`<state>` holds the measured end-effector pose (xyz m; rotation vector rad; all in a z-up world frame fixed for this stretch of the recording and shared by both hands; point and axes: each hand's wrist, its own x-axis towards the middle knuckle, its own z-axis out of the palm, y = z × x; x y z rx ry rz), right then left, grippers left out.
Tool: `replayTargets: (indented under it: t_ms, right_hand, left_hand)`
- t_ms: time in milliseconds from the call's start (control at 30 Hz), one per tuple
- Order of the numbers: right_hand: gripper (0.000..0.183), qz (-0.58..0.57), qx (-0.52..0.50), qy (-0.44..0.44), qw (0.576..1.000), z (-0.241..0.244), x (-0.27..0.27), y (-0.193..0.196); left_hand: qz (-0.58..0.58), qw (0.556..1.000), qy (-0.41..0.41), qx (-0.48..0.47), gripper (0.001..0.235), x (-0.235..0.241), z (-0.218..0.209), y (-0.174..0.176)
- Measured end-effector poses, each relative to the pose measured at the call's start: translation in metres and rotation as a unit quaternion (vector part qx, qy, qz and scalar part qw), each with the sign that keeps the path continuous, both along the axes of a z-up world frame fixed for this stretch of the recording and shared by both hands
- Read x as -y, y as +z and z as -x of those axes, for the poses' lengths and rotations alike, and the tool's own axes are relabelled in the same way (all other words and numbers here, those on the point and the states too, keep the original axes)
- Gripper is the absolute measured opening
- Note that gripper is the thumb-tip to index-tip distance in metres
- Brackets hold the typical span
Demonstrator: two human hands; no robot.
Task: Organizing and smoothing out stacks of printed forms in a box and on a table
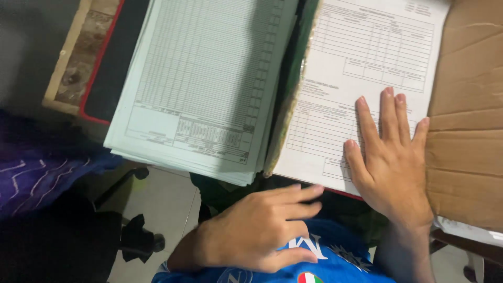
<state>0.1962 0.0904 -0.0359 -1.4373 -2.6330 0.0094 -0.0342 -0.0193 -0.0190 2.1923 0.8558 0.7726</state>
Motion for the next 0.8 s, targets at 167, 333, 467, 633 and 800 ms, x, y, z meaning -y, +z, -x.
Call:
replayTargets:
  t_ms: [167, 333, 467, 633, 800]
  right_hand:
    - [0.067, 0.075, -0.014, -0.028, 0.997, 0.005, 0.000, 0.006]
    - [0.066, 0.062, -0.022, -0.032, 0.997, 0.004, 0.002, 0.003]
    - [0.066, 0.057, -0.013, -0.026, 0.998, 0.003, 0.001, 0.003]
    - [0.065, 0.062, -0.018, -0.027, 0.998, 0.005, 0.002, 0.005]
    - [0.064, 0.055, -0.019, -0.025, 0.998, 0.004, 0.003, 0.003]
  left_hand:
    - [-0.150, 0.971, 0.108, 0.149, 0.032, 0.004, 0.025, 0.003]
    - [-0.185, 0.903, 0.383, -0.061, 0.033, -0.004, 0.048, 0.000]
    - [-0.067, 0.878, 0.428, -0.204, 0.077, -0.005, 0.053, -0.004]
    - [-0.042, 0.863, 0.423, -0.272, 0.074, -0.005, 0.053, -0.013]
    - [-0.051, 0.862, 0.417, -0.284, 0.070, -0.005, 0.057, -0.017]
